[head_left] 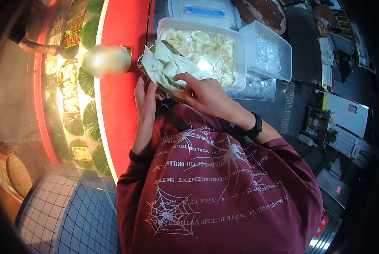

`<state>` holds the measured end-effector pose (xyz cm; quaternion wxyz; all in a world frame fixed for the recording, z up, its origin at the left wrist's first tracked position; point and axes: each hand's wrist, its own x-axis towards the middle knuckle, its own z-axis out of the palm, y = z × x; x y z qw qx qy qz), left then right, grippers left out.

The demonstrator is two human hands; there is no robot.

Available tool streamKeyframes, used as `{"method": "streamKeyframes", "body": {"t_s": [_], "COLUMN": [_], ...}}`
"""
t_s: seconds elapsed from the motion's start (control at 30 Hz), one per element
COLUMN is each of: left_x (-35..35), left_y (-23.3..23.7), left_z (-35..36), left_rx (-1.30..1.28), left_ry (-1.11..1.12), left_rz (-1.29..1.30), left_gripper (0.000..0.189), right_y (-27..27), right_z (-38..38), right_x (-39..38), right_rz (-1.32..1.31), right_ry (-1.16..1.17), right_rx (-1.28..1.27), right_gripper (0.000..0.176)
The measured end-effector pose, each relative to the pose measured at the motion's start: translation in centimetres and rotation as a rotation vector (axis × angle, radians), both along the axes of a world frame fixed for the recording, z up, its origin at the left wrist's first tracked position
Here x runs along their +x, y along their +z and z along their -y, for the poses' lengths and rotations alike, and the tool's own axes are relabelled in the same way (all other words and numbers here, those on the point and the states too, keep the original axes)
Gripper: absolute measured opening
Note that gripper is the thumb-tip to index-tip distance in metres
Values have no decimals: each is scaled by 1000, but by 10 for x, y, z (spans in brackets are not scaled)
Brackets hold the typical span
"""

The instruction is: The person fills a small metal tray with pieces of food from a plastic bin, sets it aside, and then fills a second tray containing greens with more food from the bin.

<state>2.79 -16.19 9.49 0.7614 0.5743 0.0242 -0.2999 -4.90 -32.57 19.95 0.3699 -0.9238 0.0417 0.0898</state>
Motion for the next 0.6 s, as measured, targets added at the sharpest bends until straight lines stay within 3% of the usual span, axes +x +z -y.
{"method": "streamKeyframes", "body": {"t_s": [0.27,0.6], "left_x": [-3,-7], "left_y": [-4,0], "left_z": [0,1], "left_rx": [-46,-25], "left_ry": [20,8], "left_rz": [12,9], "left_gripper": [29,28], "right_y": [-6,-3], "right_z": [1,4], "right_x": [-4,-11], "right_rz": [100,173], "right_ry": [88,120], "right_rx": [-308,-336], "right_gripper": [25,17]}}
